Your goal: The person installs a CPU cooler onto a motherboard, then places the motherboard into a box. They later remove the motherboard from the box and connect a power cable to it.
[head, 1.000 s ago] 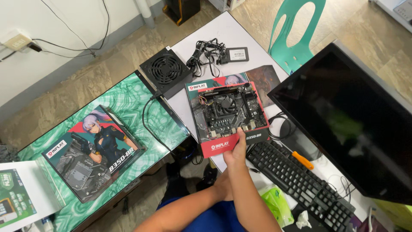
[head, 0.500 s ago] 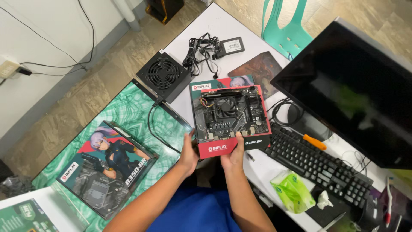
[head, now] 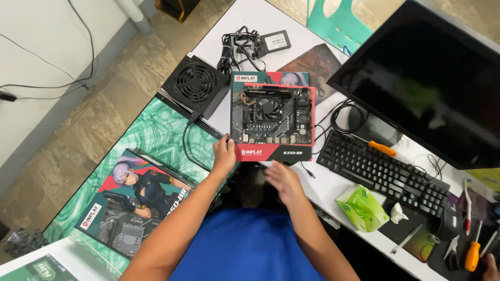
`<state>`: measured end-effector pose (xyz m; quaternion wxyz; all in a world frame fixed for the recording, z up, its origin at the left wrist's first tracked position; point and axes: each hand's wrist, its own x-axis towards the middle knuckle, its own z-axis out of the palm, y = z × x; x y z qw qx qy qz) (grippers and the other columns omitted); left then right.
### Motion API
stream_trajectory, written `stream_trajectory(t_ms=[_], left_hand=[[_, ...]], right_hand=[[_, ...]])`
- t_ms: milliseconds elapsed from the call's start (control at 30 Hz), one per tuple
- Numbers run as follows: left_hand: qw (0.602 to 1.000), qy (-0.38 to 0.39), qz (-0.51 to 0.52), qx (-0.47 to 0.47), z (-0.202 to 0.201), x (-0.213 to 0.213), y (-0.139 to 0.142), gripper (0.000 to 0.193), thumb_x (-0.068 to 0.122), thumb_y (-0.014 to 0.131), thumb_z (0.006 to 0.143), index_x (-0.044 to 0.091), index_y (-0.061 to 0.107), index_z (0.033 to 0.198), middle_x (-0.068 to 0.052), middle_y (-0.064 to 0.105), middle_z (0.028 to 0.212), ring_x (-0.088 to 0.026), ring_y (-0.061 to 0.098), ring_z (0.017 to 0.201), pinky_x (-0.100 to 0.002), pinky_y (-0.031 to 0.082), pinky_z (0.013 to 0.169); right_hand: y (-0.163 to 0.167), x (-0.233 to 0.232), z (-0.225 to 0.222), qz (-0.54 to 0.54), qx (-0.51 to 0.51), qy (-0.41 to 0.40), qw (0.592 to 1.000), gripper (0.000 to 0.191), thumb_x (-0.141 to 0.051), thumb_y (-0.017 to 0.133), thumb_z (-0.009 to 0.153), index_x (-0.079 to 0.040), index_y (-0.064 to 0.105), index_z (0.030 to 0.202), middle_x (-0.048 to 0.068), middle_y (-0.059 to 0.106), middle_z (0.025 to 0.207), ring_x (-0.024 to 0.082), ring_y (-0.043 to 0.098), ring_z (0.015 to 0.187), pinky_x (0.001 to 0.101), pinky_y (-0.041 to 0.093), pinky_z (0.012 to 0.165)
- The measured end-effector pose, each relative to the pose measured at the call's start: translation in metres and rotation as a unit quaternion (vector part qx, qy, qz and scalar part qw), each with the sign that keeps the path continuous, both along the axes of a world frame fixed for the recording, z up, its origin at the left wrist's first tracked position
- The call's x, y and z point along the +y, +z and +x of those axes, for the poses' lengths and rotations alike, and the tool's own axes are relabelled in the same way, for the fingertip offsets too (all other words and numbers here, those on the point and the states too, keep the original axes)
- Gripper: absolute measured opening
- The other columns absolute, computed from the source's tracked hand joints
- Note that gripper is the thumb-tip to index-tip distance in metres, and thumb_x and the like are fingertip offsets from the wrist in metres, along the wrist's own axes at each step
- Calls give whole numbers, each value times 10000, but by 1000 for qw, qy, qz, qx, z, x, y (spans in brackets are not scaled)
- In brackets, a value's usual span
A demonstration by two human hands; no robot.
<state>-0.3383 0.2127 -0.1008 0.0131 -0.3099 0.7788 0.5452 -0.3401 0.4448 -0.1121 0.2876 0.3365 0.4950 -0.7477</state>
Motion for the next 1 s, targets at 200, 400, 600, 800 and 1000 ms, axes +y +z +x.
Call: stream_trajectory(t_ms=[200, 400, 600, 800, 1000], left_hand=[[995, -15, 81, -51, 23, 12, 0, 442, 303, 423, 1061, 2, 517, 1370, -211, 634, 1211, -314, 628, 1056, -419, 522, 915], [963, 45, 262, -31, 12, 3, -20, 416, 361, 469, 1067, 21, 551, 1292, -101, 684, 1118, -170, 660, 902, -332, 563, 777], [961, 8, 271, -60, 19, -6, -21, 448, 396, 453, 1073, 40, 581, 1313, -69, 676, 1127, -137, 635, 914, -318, 556, 774], [987, 20, 151, -44, 19, -1, -14, 463, 348, 543, 1040, 13, 528, 1360, -91, 666, 1186, -165, 672, 969, -321, 568, 831], [990, -44, 119, -57, 19, -13, -11, 474, 331, 591, 1037, -47, 591, 1323, -180, 701, 1159, -193, 680, 965, -311, 555, 863]], right_hand=[[5, 46, -21, 395, 319, 43, 860, 425, -106, 584, 1015, -18, 512, 1424, 80, 621, 1216, 149, 613, 1063, 269, 483, 855], [11, 68, -47, 202, 164, -3, 966, 331, -123, 574, 1012, 44, 527, 1294, 130, 617, 1140, 204, 660, 980, 367, 612, 893], [13, 96, -46, 111, 132, 8, 985, 231, 42, 593, 933, 97, 603, 1158, 146, 656, 1042, 244, 701, 923, 380, 651, 901], [13, 93, -56, 165, 152, 48, 973, 264, -3, 665, 932, 97, 595, 1166, 127, 669, 1074, 195, 682, 942, 355, 632, 834], [14, 103, -71, 154, 189, 151, 958, 307, 1, 699, 896, 80, 647, 1188, 170, 741, 1110, 201, 742, 883, 312, 640, 771]])
